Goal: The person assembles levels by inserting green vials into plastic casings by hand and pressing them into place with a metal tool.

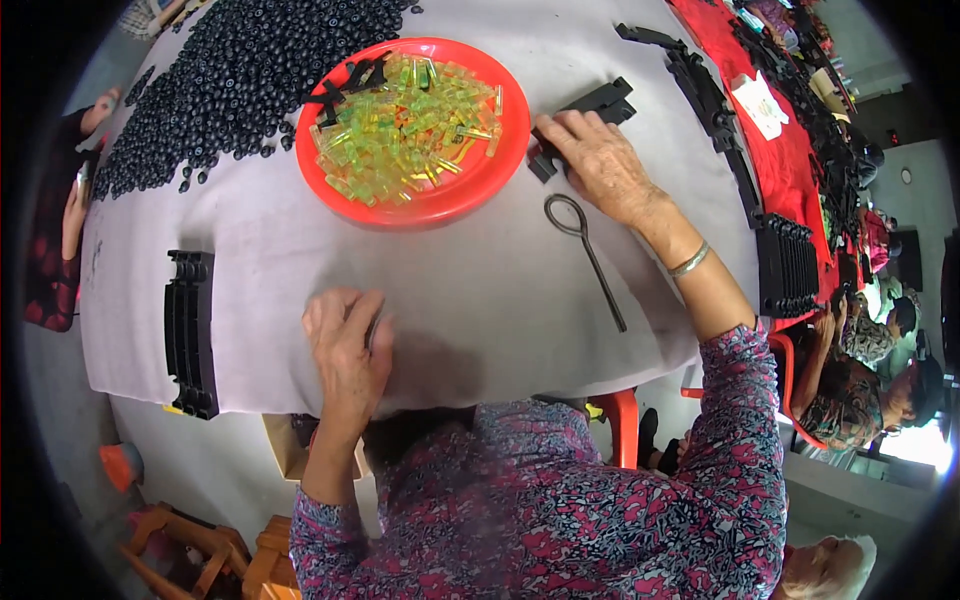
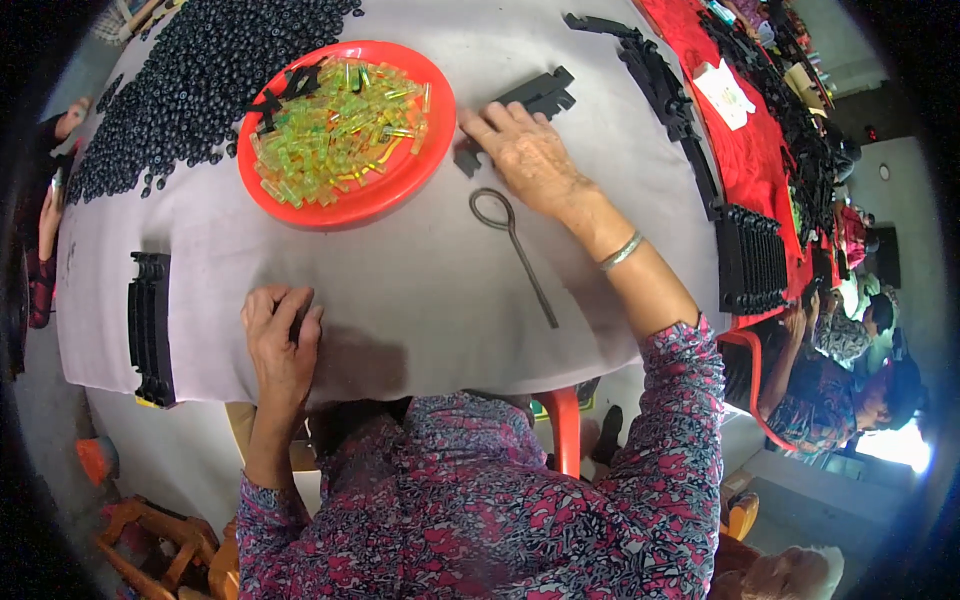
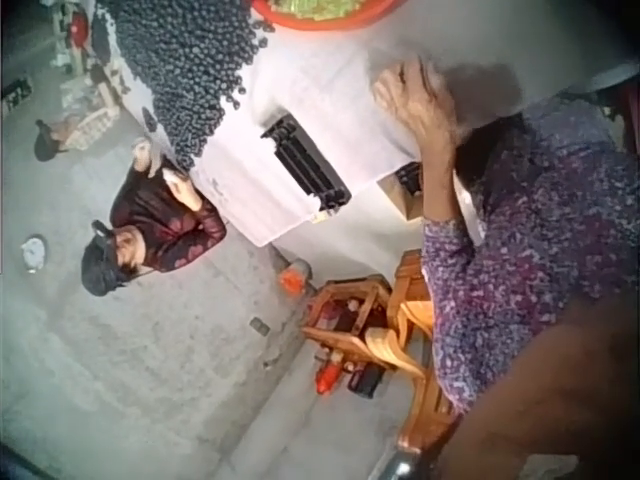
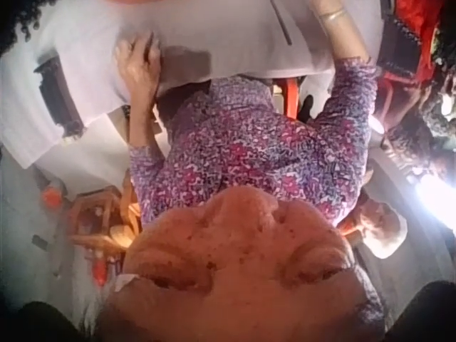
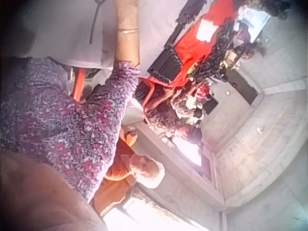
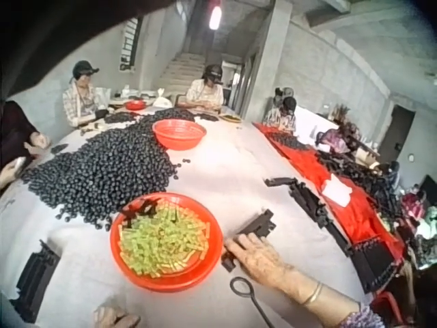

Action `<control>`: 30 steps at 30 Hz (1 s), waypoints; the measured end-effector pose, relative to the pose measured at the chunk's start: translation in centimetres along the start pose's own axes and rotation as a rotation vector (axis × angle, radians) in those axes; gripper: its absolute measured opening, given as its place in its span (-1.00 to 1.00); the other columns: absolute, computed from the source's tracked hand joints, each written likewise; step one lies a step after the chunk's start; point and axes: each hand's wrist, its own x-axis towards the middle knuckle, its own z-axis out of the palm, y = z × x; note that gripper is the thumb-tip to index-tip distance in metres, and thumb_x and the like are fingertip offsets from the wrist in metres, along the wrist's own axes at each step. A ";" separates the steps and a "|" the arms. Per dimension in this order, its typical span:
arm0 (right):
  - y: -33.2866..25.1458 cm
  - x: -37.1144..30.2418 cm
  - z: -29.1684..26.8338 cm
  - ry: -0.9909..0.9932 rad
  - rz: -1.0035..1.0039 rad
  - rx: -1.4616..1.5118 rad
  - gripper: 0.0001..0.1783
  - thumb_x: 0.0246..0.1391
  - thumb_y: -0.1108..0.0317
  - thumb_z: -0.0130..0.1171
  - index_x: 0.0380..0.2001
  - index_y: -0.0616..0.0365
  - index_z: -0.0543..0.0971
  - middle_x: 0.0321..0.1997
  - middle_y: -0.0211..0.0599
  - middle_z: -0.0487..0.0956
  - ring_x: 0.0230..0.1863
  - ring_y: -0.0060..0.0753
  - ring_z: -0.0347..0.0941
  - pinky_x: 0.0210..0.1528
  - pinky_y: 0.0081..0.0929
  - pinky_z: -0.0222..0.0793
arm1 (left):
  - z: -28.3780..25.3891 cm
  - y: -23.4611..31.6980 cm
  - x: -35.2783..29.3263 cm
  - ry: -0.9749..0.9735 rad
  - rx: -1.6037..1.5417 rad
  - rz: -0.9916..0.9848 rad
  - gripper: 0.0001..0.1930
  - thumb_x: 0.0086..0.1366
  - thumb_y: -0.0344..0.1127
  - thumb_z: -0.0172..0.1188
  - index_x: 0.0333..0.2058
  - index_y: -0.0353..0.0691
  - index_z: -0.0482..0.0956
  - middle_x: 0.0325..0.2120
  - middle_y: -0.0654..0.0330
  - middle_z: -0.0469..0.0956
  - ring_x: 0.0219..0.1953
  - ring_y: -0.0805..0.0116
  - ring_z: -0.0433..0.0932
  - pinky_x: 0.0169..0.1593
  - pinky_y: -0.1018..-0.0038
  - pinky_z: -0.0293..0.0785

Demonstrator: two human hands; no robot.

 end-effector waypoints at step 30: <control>-14.1 -5.9 -2.8 0.323 0.894 2.261 -0.76 0.06 0.58 0.03 -0.16 0.28 0.34 -0.54 -0.41 0.47 -0.65 -0.53 0.45 -0.53 -0.49 0.60 | -0.1 5.7 -0.9 -0.021 -0.352 0.147 -0.35 -0.02 -0.34 0.47 0.08 -0.34 0.46 -0.13 -0.04 0.45 -0.10 0.01 0.51 -0.06 0.29 0.47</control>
